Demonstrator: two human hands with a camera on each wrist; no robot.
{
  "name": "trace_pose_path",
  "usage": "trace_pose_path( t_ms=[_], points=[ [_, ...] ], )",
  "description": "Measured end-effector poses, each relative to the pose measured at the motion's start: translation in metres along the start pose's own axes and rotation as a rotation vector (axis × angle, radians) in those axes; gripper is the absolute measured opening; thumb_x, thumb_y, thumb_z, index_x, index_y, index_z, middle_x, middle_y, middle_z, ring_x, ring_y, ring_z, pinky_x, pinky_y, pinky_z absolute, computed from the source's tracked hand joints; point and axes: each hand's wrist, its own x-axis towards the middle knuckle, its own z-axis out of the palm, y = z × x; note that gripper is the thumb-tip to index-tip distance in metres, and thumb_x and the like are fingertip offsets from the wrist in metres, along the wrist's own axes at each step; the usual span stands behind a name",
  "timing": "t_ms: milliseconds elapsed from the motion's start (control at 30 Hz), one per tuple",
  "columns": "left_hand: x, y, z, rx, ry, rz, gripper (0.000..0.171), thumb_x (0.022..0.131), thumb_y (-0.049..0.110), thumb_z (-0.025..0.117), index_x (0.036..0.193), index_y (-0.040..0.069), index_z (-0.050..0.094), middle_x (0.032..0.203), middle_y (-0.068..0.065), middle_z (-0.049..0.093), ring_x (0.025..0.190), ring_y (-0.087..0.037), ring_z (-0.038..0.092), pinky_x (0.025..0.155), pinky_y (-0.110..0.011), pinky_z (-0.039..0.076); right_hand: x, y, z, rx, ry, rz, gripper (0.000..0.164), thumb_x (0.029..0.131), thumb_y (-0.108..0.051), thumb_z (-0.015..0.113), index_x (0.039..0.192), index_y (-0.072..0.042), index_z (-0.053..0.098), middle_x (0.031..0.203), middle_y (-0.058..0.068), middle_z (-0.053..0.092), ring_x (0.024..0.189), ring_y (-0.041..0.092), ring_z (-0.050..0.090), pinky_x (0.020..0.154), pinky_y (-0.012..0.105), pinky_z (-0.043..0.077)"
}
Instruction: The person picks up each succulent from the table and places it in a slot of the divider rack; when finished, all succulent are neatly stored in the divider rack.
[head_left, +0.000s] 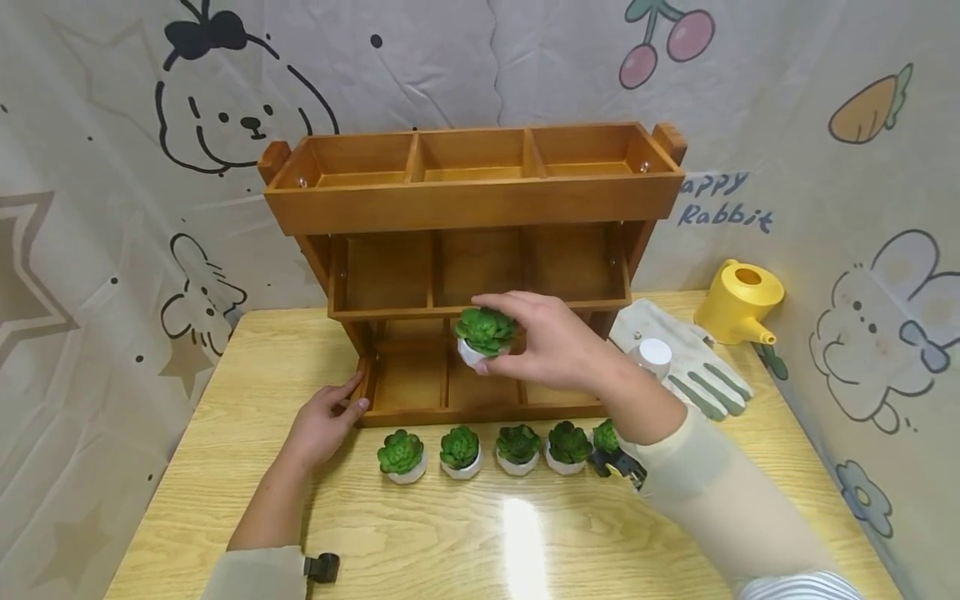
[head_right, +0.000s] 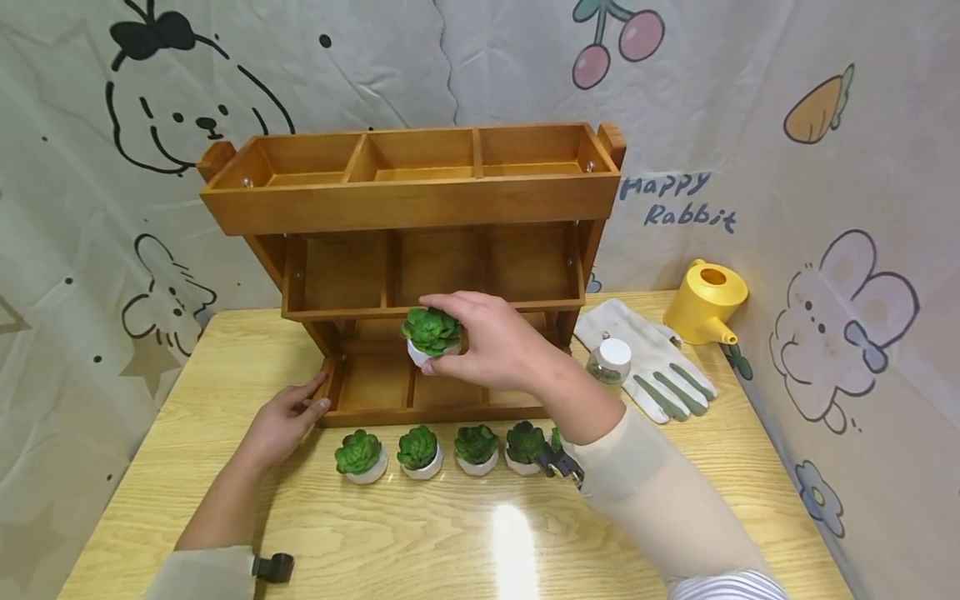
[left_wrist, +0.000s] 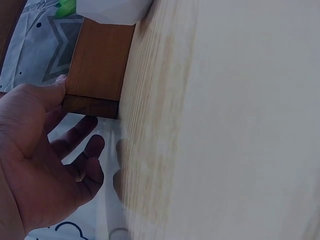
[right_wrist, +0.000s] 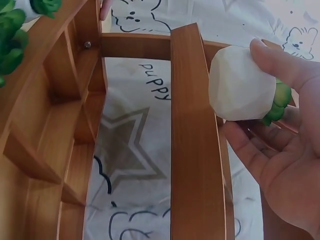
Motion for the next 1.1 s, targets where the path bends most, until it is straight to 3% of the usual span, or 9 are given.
trace_pose_path(
  t_ms=[300,533,733,1100],
  points=[
    [0.001,0.0,0.0,-0.005,-0.006,-0.003,0.06,0.106,0.045,0.059,0.159,0.021,0.044,0.143,-0.018,0.055,0.12,-0.036,0.057,0.102,-0.058,0.045,0.029,-0.013,0.01,-0.003,-0.011,-0.038,0.076,0.08,-0.037,0.092,0.145,-0.013,0.06,0.129,0.0,0.066,0.113,0.014,0.062,0.098,0.037,0.052],
    [0.002,-0.001,0.0,0.011,0.006,0.005,0.058,0.106,0.039,0.06,0.159,0.019,0.045,0.137,-0.018,0.058,0.117,-0.035,0.058,0.101,-0.058,0.045,0.051,-0.025,0.017,0.021,-0.047,-0.023,0.074,0.082,-0.038,0.089,0.146,-0.014,0.058,0.129,-0.001,0.065,0.098,0.009,0.061,0.087,0.03,0.053],
    [0.002,0.0,0.0,0.003,-0.001,-0.003,0.059,0.106,0.041,0.06,0.159,0.019,0.045,0.139,-0.019,0.056,0.119,-0.037,0.058,0.101,-0.057,0.046,0.07,-0.033,0.022,0.024,-0.032,-0.045,0.072,0.081,-0.037,0.09,0.143,-0.015,0.059,0.124,-0.005,0.068,0.105,0.008,0.061,0.093,0.029,0.051],
    [0.002,0.002,0.0,-0.01,-0.003,0.004,0.059,0.106,0.04,0.06,0.159,0.018,0.045,0.138,-0.02,0.056,0.119,-0.037,0.058,0.101,-0.057,0.046,0.105,-0.05,0.033,0.012,-0.072,-0.012,0.074,0.082,-0.038,0.088,0.144,-0.017,0.054,0.127,-0.005,0.066,0.108,0.006,0.061,0.096,0.022,0.048]
  ],
)
